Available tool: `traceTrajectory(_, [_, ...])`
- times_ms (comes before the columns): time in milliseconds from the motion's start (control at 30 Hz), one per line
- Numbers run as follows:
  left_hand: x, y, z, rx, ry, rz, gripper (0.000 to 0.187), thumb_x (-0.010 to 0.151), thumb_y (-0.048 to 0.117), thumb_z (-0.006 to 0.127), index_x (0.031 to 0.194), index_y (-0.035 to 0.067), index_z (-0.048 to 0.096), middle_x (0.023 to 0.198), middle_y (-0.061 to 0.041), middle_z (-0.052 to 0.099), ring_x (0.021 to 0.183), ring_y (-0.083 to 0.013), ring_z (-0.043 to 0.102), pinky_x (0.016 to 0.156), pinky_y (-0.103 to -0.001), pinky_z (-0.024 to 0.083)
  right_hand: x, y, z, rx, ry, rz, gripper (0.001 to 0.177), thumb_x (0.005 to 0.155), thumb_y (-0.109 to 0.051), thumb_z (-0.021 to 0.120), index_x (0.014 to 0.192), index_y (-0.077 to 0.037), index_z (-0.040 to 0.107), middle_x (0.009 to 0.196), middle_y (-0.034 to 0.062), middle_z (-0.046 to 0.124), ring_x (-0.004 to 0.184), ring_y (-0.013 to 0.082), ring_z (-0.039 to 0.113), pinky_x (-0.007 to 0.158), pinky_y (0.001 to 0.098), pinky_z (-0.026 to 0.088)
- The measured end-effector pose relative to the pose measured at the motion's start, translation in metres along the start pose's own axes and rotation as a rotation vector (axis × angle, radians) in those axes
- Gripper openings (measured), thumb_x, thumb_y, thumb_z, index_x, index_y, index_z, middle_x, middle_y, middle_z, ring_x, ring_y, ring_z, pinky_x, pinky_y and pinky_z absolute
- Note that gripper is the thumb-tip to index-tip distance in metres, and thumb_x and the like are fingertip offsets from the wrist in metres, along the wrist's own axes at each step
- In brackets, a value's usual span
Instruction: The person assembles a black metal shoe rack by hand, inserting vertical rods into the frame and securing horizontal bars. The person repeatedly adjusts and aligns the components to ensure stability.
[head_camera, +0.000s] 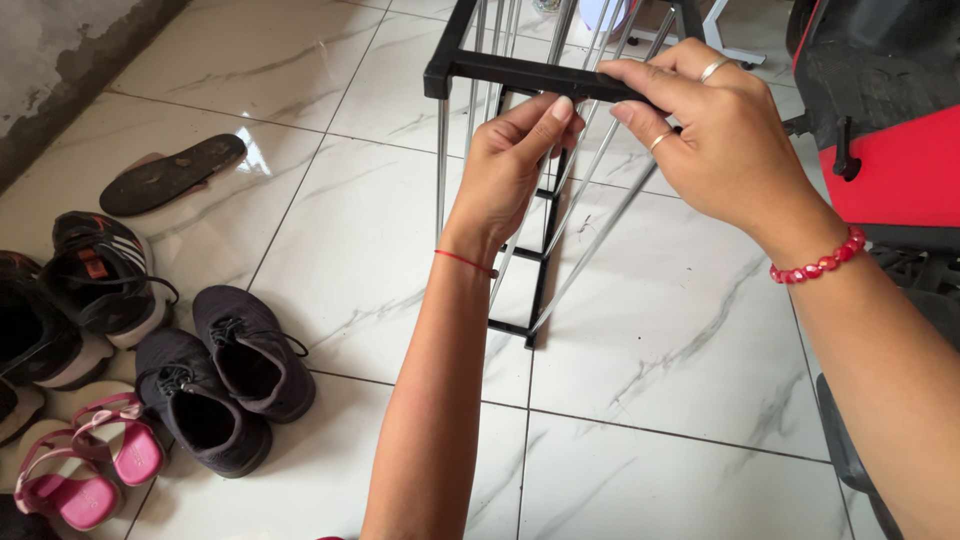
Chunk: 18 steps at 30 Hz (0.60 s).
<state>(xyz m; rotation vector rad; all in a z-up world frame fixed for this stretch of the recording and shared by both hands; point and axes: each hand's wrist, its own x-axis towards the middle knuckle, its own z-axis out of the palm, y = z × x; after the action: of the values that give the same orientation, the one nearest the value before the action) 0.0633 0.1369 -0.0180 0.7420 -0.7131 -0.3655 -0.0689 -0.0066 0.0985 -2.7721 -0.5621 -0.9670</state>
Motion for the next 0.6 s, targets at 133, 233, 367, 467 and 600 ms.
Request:
traceTrajectory(133, [-0.007,0.000,0.003,0.051,0.058,0.051,0.033,0.102,0.026,0.068,0.119,-0.002,0.073,0.102,-0.007,0.075,0.092,-0.0109,0.061,0.086,-0.028,0.047,-0.001,-0.002,0.002,-0.003,0.006,-0.013,0.025,0.109,-0.012,0.075,0.133,-0.004,0.071,0.104,0.0127,0.067,0.078,0.0220,0.060,0.073,0.0332,0.048])
traceTrajectory(233, [-0.008,-0.001,0.002,0.041,0.076,0.068,0.032,0.102,0.025,0.069,0.119,-0.003,0.073,0.102,-0.007,0.075,0.091,-0.0110,0.061,0.086,-0.027,0.049,-0.002,-0.004,0.005,-0.041,0.018,-0.041,0.026,0.109,-0.012,0.076,0.133,-0.005,0.071,0.101,0.0127,0.066,0.079,0.0234,0.060,0.074,0.0341,0.049])
traceTrajectory(367, [-0.007,0.001,0.002,0.056,0.071,0.096,0.034,0.104,0.025,0.069,0.120,-0.005,0.072,0.105,-0.008,0.074,0.094,-0.0121,0.061,0.090,-0.028,0.049,0.000,-0.011,0.006,-0.103,0.035,-0.068,0.027,0.109,-0.012,0.076,0.135,-0.006,0.072,0.099,0.0108,0.066,0.083,0.0247,0.061,0.076,0.0345,0.050])
traceTrajectory(467, [-0.004,0.012,0.004,-0.161,0.034,0.079,0.046,0.099,0.035,0.065,0.131,0.002,0.064,0.117,-0.003,0.072,0.100,-0.0107,0.066,0.089,-0.028,0.052,0.005,-0.021,0.005,-0.138,0.063,-0.098,0.030,0.104,-0.010,0.074,0.133,-0.005,0.072,0.097,0.0115,0.065,0.081,0.0272,0.062,0.074,0.0357,0.051])
traceTrajectory(600, [0.002,0.027,0.013,-0.061,0.220,0.007,0.059,0.100,0.050,0.058,0.126,-0.003,0.066,0.097,-0.010,0.068,0.074,-0.0174,0.073,0.070,-0.029,0.058,0.010,-0.026,-0.004,0.027,-0.063,0.189,0.028,0.101,-0.015,0.066,0.128,-0.009,0.071,0.095,0.0128,0.067,0.059,0.0247,0.057,0.062,0.0356,0.048])
